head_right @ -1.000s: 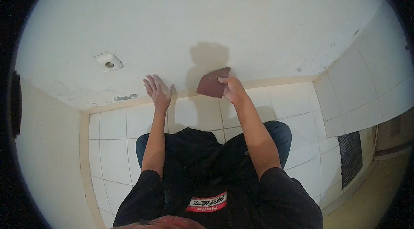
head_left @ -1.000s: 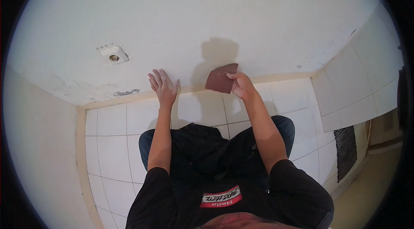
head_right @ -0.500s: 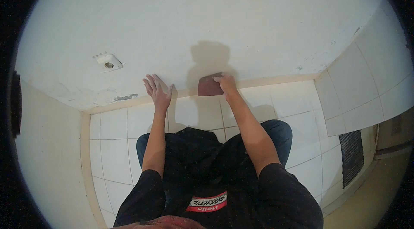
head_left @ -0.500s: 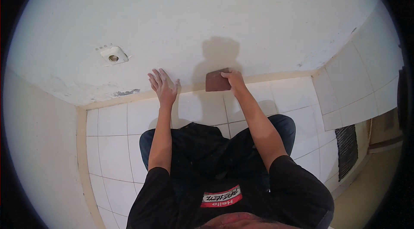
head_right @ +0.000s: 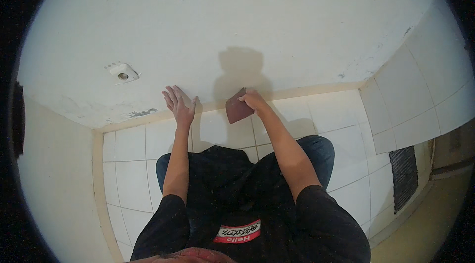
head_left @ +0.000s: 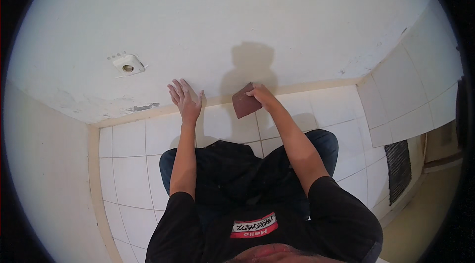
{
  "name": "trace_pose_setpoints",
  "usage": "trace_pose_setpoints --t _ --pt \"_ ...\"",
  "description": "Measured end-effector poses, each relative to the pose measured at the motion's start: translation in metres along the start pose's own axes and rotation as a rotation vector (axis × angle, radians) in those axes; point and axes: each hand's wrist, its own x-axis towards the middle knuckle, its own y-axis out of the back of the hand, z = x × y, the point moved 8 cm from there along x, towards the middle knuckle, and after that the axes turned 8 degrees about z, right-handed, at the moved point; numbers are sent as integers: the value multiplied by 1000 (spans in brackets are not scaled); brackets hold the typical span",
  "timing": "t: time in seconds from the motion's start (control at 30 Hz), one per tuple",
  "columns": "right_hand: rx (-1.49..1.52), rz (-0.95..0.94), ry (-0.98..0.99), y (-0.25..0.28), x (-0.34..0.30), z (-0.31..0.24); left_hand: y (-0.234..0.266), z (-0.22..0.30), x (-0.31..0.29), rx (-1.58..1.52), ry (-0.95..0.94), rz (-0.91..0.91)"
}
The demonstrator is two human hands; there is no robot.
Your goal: The person sands a wall using sandpaper, switching hands and using folded sandpaper along the wall surface.
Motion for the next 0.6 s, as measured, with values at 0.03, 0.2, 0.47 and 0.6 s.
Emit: trace_pose_setpoints --t 0.03,0.2,0.47,0.6 --pt "0 3 4 1 8 6 -2 2 1 -7 8 -9" --pt "-73 115 358 15 21 -18 -10 11 3 -24 9 -15" --pt "-28 36 329 -3 -12 -57 -4 -5 -1 20 18 -20" --pt "-162 -29 105 -8 3 -7 -5 -4 -1 32 -6 -23"
